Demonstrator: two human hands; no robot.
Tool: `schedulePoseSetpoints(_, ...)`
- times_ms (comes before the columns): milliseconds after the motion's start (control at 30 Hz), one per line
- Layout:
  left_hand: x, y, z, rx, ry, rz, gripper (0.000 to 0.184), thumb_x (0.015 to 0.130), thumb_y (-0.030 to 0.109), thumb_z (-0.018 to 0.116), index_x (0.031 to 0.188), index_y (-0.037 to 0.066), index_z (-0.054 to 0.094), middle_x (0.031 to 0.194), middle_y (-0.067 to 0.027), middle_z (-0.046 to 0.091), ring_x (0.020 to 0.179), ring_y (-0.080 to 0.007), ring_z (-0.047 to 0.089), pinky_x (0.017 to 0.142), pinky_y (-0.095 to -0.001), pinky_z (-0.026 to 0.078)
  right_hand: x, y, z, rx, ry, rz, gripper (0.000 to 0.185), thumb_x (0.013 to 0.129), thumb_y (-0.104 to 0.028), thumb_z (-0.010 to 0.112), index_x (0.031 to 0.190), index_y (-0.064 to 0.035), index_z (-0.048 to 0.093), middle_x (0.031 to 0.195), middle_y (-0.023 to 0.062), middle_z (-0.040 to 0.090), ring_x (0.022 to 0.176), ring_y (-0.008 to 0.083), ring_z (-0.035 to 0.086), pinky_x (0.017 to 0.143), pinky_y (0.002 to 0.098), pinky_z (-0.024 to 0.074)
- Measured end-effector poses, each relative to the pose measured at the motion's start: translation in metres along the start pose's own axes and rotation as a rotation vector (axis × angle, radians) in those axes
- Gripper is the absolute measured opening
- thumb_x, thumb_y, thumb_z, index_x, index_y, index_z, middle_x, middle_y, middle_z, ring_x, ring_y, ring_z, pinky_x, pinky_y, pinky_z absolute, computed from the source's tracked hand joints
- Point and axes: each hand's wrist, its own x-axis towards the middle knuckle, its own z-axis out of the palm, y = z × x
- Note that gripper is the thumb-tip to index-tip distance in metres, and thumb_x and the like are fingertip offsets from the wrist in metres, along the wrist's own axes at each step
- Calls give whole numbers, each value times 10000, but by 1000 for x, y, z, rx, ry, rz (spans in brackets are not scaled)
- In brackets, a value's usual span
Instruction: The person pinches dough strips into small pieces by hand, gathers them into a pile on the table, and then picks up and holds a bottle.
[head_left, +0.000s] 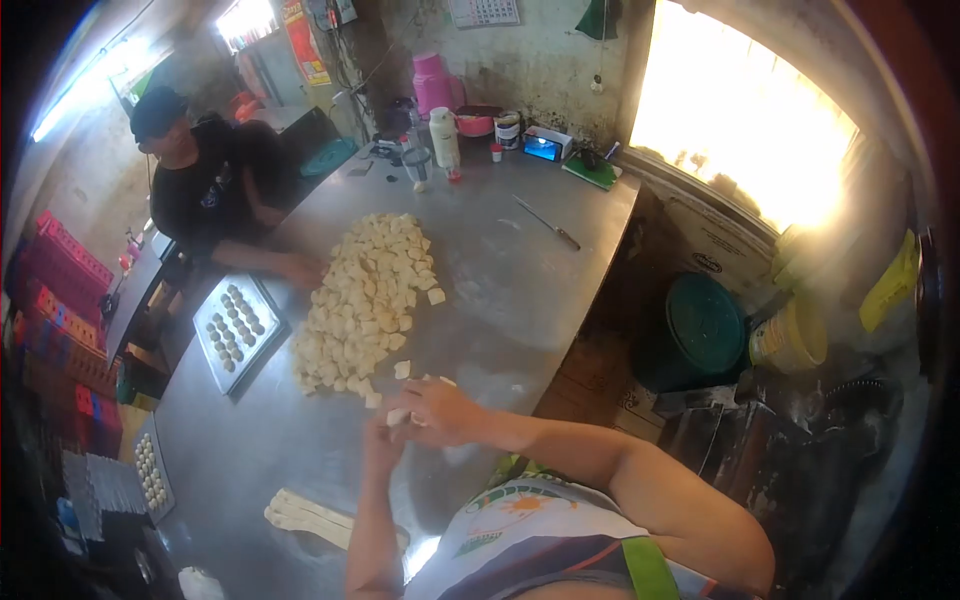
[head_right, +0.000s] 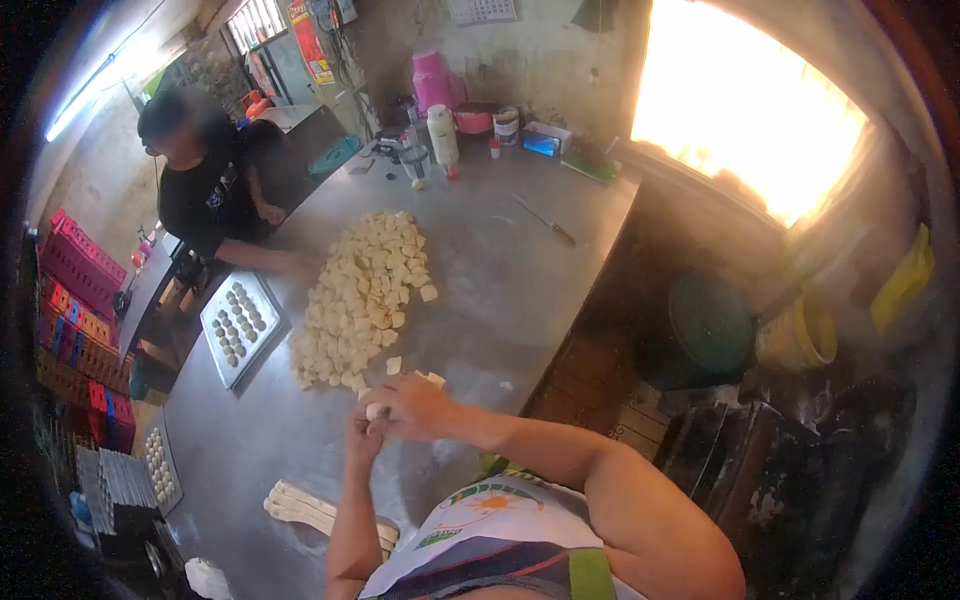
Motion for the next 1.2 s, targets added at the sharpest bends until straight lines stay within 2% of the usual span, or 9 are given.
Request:
schedulePoseSetpoints(233, -31, 0, 36, 310, -170, -84, 264, 877, -3, 597, 1116, 44, 702, 874, -68, 712, 812, -169, 672, 704, -333, 529, -36, 96, 22, -407, -415, 717, 392, 817, -414, 677, 1051, -101, 649, 990, 161, 673, 907, 341, 668, 756, 443, 516)
schedulePoseSetpoints(300, -34, 9, 31, 189, -123, 49, 330, 871, -17, 589, 1179, 56, 682, 903, -74, 711, 829, -182, 681, 698, -343, 531, -60, 93, 21, -485, -225, 613, 377, 819, -401, 676, 1044, -98, 656, 979, 157, 672, 909, 340, 666, 764, 442, 517)
schedulePoseSetpoints(400, -28, 1, 23, 13, -14, -341, 504, 837, -62, 579, 1327, 57, 591, 1001, -104, 705, 929, -208, 687, 775, -346, 533, -45, 57, 18, -315, -84, 405, 332, 815, -354, 689, 1025, -98, 669, 976, 157, 663, 919, 350, 646, 785, 444, 510)
schedulePoseSetpoints(467, -16, -2, 35, 251, 222, 145, 565, 834, -77, 592, 1383, 41, 525, 1048, -88, 691, 1000, -173, 658, 867, -328, 515, -25, 46, 11, -106, -124, 293, 303, 809, -322, 703, 1014, -101, 675, 984, 161, 655, 927, 361, 628, 798, 448, 503)
schedulePoseSetpoints(533, -16, 8, 36, 109, 246, 135, 446, 862, -71, 568, 1300, 14, 586, 1072, -92, 689, 1043, -165, 623, 947, -311, 474, -32, 37, 26, 84, -189, 72, 253, 811, -290, 716, 987, -113, 670, 981, 141, 653, 920, 347, 624, 815, 447, 491)
schedulePoseSetpoints(667, -10, -13, 33, -31, 103, -200, 306, 854, -14, 609, 1150, 26, 674, 934, -123, 717, 833, -283, 690, 810, -294, 527, -17, 23, 15, 12, 12, 91, 205, 816, -263, 708, 937, -103, 662, 960, 127, 662, 915, 339, 644, 762, 440, 515)
schedulePoseSetpoints(733, -16, -23, 50, 452, -14, -501, 269, 865, 51, 640, 1131, 69, 682, 956, -149, 723, 815, -250, 691, 740, -301, 520, -19, 48, 18, -78, -66, 297, 231, 813, -287, 708, 951, -105, 670, 995, 126, 667, 953, 337, 646, 787, 440, 515)
schedulePoseSetpoints(900, -35, 16, 48, 208, -64, -77, 273, 884, 26, 643, 1154, 35, 684, 841, -82, 705, 758, -161, 633, 690, -326, 512, -40, 95, 15, -301, -367, 855, 326, 812, -354, 700, 1019, -104, 667, 1098, 141, 667, 1045, 343, 638, 868, 424, 507)
schedulePoseSetpoints(1200, -6, -32, 30, 195, 279, 276, 422, 862, -20, 613, 1282, 14, 612, 926, -69, 707, 828, -164, 664, 739, -309, 525, -26, 35, 25, 131, -225, 239, 327, 837, -341, 682, 1009, -68, 633, 1101, 170, 654, 1006, 346, 637, 822, 451, 505)
